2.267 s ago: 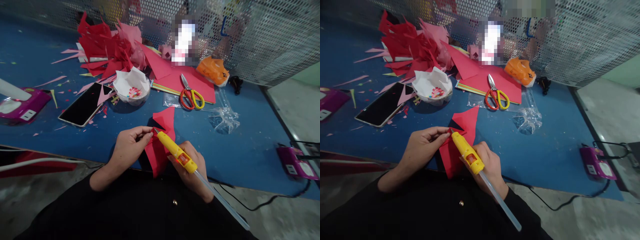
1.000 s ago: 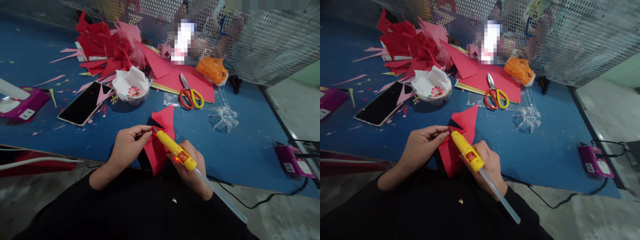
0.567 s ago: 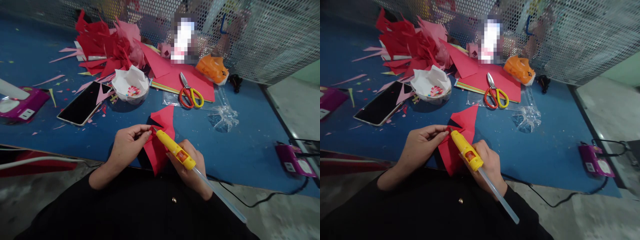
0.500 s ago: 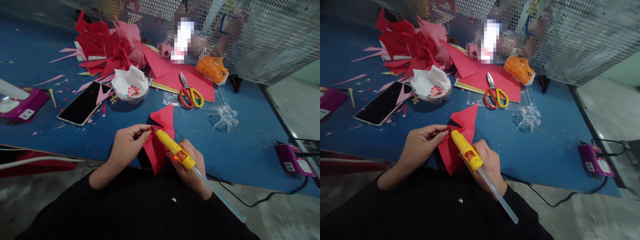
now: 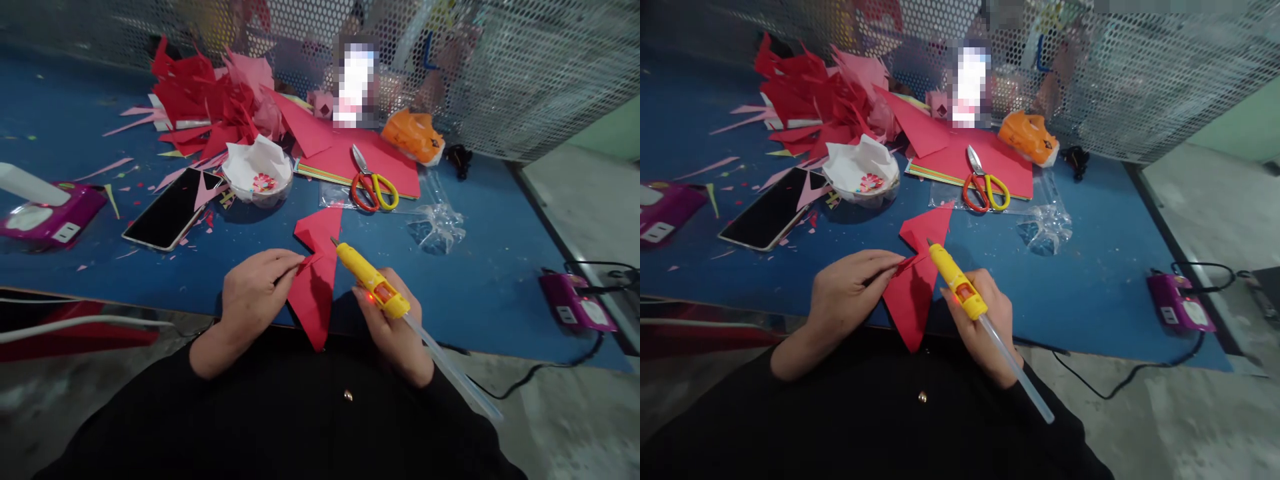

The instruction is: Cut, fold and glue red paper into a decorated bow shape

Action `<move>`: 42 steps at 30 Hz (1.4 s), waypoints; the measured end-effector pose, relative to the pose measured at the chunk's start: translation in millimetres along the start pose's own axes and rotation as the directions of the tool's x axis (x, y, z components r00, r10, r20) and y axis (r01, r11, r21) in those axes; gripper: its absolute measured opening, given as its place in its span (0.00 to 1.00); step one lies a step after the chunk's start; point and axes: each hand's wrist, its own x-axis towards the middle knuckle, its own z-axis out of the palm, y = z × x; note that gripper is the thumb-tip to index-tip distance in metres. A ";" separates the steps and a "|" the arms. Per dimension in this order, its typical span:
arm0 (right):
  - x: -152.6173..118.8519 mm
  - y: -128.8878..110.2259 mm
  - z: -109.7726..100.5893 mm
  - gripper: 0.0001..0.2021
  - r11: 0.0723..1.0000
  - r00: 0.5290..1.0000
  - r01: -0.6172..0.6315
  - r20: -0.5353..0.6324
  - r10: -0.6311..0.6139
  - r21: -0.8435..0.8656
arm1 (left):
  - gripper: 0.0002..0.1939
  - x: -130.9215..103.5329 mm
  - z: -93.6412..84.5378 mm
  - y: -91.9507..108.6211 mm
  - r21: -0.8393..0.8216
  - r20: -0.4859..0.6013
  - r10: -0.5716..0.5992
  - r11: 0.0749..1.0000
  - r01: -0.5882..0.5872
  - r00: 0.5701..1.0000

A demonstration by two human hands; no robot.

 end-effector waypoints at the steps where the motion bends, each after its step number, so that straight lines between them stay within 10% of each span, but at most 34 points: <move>1: -1.5 1.2 -1.0 0.07 1.000 1.000 -0.012 -0.004 0.012 0.004 | 0.13 -1.6 -0.2 -1.0 0.050 0.005 0.042 0.998 -0.043 0.999; 6: -8.2 3.5 -4.1 0.07 1.000 1.000 -0.024 0.002 0.024 -0.002 | 0.14 -5.7 -3.3 -8.1 0.230 0.092 0.248 0.937 -0.262 0.965; 12: -13.5 3.5 -6.4 0.08 0.999 0.999 -0.032 0.012 0.033 -0.041 | 0.17 -6.9 -10.7 -11.3 0.338 0.282 0.485 0.757 -0.559 0.828; 23: -15.7 0.5 -6.6 0.09 0.995 0.998 -0.059 0.012 0.060 -0.077 | 0.26 -14.8 -13.2 -20.0 0.386 0.359 0.522 0.672 -0.632 0.774; 42: -16.1 4.7 4.3 0.10 0.991 0.998 -0.008 -0.066 -0.001 -0.132 | 0.38 -29.7 0.9 -19.2 0.322 0.248 0.528 0.746 -0.583 0.812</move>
